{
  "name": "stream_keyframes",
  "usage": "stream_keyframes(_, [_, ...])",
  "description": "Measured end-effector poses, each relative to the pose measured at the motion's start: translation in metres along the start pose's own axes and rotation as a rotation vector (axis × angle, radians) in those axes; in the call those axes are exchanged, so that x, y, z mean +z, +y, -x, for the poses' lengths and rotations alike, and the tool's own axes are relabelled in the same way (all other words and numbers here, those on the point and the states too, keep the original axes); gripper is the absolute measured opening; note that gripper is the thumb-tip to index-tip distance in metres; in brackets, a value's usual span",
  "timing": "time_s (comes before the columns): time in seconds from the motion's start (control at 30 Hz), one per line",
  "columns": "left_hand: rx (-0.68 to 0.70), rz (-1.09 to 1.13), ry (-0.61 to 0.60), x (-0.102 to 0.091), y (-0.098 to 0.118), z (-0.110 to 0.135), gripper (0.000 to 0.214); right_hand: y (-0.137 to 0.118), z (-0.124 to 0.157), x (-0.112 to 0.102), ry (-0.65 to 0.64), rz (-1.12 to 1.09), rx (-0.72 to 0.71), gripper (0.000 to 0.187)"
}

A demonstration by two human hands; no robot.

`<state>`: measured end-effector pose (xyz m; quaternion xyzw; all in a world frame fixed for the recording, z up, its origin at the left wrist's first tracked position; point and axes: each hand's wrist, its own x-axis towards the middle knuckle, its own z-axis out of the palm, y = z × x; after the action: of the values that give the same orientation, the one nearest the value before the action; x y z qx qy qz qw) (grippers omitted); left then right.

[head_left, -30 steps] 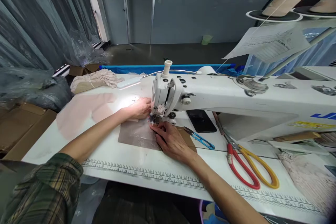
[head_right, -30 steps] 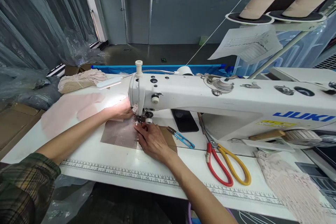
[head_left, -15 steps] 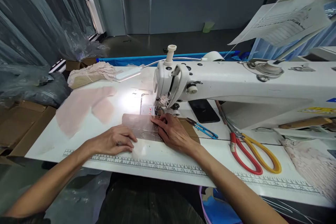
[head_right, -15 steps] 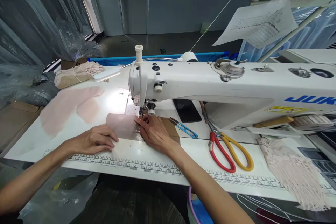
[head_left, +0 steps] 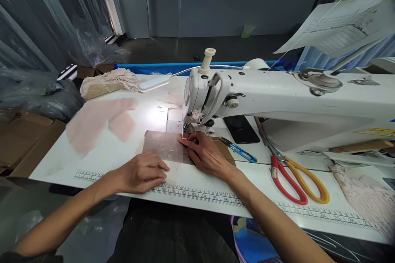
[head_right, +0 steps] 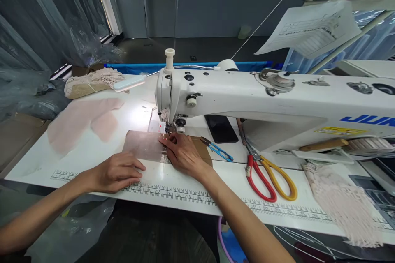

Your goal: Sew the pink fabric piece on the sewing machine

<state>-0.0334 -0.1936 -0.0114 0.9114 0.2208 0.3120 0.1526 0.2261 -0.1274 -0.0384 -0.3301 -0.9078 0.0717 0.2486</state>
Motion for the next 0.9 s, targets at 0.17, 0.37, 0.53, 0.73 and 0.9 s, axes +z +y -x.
stream_keyframes(0.17, [0.007,-0.062,0.004,0.009,-0.001,0.008,0.008,0.002,0.002,-0.003,-0.004,-0.056,0.01,0.037])
stream_keyframes(0.37, [0.02,-0.029,0.101,0.006,0.003,0.004,0.005,0.005,0.003,-0.008,-0.048,-0.063,-0.019,0.037])
stream_keyframes(0.53, [-0.013,-0.072,0.075,0.011,0.013,0.002,0.008,-0.001,0.0,-0.004,-0.067,0.057,0.004,0.036])
stream_keyframes(0.73, [-0.009,-0.128,0.052,0.016,0.006,0.007,0.009,-0.002,0.002,-0.006,-0.045,-0.029,0.082,0.036])
stream_keyframes(0.9, [0.0,-0.126,0.113,0.012,0.005,0.007,0.009,0.001,0.006,-0.011,-0.051,-0.13,0.126,0.039])
